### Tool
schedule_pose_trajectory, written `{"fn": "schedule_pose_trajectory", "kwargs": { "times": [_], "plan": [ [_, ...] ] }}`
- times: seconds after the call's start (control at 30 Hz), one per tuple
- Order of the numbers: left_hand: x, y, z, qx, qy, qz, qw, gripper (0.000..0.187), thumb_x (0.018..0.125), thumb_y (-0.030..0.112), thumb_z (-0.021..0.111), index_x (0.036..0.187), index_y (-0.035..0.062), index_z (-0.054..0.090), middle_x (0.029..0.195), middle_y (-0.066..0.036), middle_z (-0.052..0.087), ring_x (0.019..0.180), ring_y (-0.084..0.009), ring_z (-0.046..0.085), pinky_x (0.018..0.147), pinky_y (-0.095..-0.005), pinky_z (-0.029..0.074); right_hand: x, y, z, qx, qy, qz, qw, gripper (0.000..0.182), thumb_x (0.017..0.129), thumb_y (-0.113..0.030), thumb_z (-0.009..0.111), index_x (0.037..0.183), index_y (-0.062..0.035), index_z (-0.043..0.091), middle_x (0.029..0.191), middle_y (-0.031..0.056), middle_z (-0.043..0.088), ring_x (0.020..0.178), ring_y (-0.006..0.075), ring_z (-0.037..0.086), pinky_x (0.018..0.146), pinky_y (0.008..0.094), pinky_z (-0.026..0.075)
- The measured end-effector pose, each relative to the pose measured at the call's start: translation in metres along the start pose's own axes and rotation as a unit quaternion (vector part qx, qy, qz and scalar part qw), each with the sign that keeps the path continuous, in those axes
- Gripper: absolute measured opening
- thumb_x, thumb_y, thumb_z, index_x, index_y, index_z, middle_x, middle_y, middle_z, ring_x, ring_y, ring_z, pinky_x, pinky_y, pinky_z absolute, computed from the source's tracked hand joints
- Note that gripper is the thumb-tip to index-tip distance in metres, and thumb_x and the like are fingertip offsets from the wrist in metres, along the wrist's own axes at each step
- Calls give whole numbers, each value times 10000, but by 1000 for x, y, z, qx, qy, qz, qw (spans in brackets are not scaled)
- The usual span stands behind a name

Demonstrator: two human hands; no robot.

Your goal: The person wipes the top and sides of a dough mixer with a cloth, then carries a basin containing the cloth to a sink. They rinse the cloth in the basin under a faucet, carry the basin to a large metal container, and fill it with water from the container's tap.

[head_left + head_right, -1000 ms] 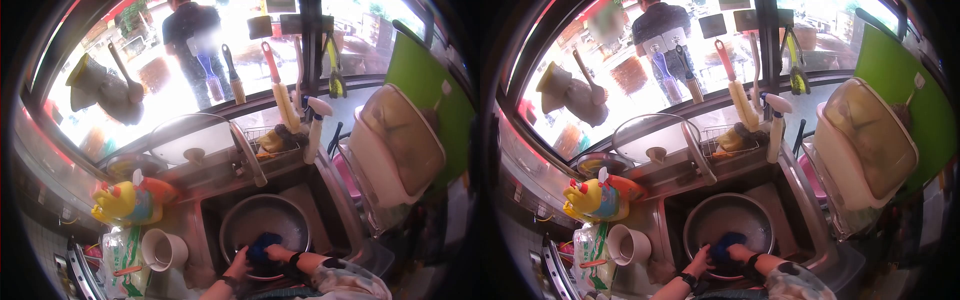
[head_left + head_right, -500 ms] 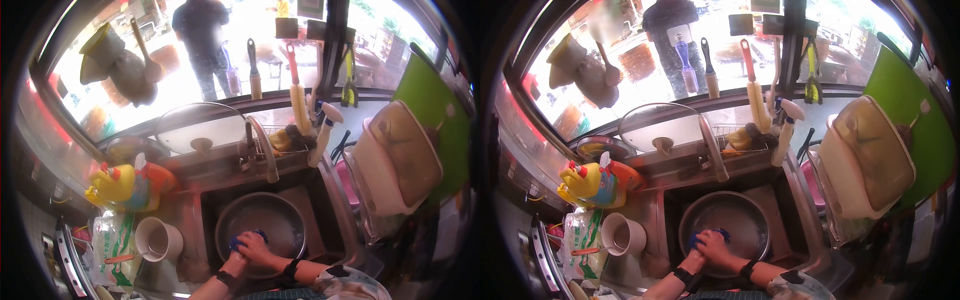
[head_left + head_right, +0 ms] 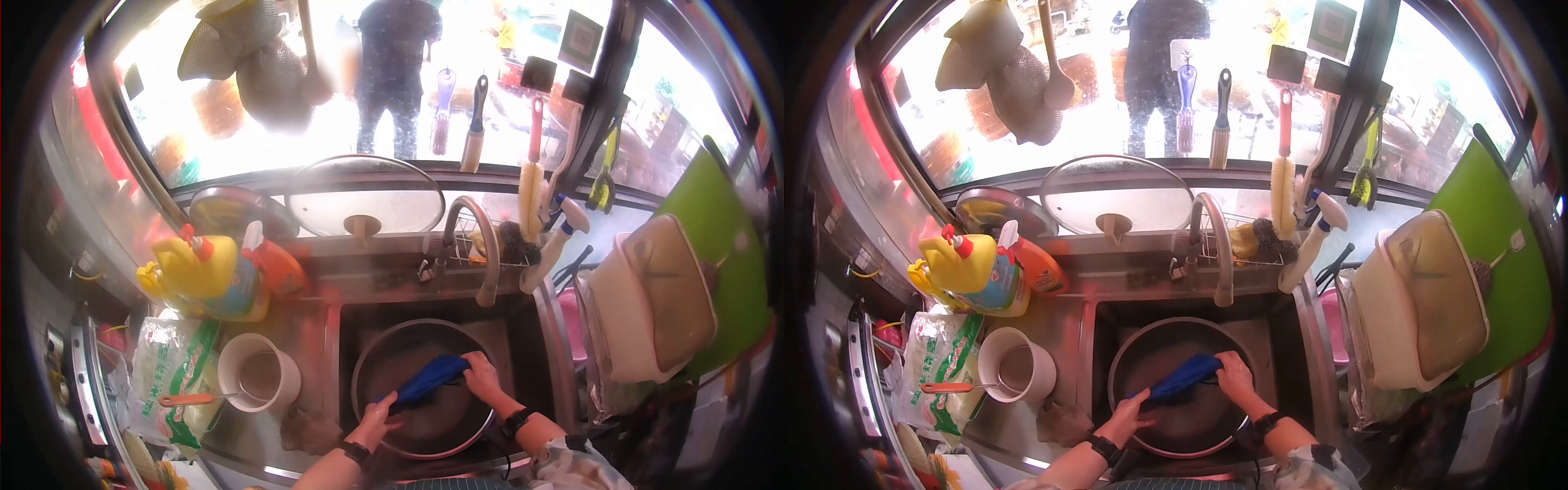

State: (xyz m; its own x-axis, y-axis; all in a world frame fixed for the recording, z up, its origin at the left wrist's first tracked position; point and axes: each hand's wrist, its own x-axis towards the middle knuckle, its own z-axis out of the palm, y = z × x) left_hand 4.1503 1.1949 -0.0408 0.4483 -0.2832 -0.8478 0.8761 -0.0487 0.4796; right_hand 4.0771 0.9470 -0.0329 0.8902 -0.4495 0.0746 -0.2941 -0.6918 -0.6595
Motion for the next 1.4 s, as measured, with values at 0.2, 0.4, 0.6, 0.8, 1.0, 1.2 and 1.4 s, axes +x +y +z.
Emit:
{"fn": "schedule_pose_trajectory", "kwargs": {
  "times": [0.2, 0.4, 0.6, 0.8, 1.0, 1.2, 1.4],
  "plan": [
    [-24, 13, -8, 31, -39, 66, 997, 341, 804, 360, 656, 930, 45, 620, 827, -43, 596, 745, -180, 572, 663, -338, 463, 4, -5, -29, 411, -82, 218, 881, 299, 752, -2, 517, 1046, -20, 571, 936, 77, 618, 865, 156, 599, 763, 270, 470],
    [-18, 27, -12, -50, -70, 91, 992, 305, 855, 384, 593, 808, 83, 585, 811, -43, 615, 743, -150, 575, 662, -321, 453, 27, -14, -42, 416, -93, 160, 890, 446, 741, -21, 592, 1177, -52, 506, 977, 88, 600, 891, 157, 590, 801, 267, 472],
    [-1, 1, -14, -4, -39, 52, 998, 352, 899, 373, 522, 692, 93, 476, 876, -107, 630, 830, -211, 607, 724, -338, 484, 31, 64, 53, 75, -161, 177, 968, 544, 698, -170, 651, 1222, -131, 508, 1080, 181, 556, 1035, 282, 547, 923, 377, 415],
    [9, -19, -26, -17, -39, -11, 999, 267, 899, 349, 522, 946, 86, 521, 1030, -81, 562, 970, -233, 546, 809, -439, 473, -24, 42, 130, -165, -293, 88, 938, 574, 675, -171, 681, 1224, -216, 522, 1176, 195, 522, 1113, 329, 500, 944, 375, 412],
    [36, -44, -41, -15, -5, -81, 997, 420, 862, 322, 558, 1212, 143, 409, 1258, -91, 375, 1155, -302, 381, 874, -566, 401, 4, 64, 110, 20, -365, 83, 927, 473, 692, -216, 698, 1149, -193, 577, 1056, 159, 609, 1042, 312, 550, 934, 346, 422],
    [30, -41, -31, -24, 14, -83, 996, 501, 852, 375, 546, 1262, 143, 372, 1321, -103, 322, 1203, -316, 335, 904, -634, 334, -27, 12, 95, -188, -128, 53, 972, 495, 707, -228, 675, 1173, -118, 547, 1075, 200, 557, 1041, 362, 531, 939, 390, 420],
    [10, -13, 4, -25, 105, -184, 977, 576, 847, 454, 509, 1296, 119, 373, 1359, -120, 353, 1243, -402, 287, 915, -685, 273, -40, -3, 115, 28, -363, -45, 930, 506, 690, -214, 664, 1157, -65, 544, 1110, 198, 508, 1049, 368, 508, 894, 404, 431]
  ]
}}
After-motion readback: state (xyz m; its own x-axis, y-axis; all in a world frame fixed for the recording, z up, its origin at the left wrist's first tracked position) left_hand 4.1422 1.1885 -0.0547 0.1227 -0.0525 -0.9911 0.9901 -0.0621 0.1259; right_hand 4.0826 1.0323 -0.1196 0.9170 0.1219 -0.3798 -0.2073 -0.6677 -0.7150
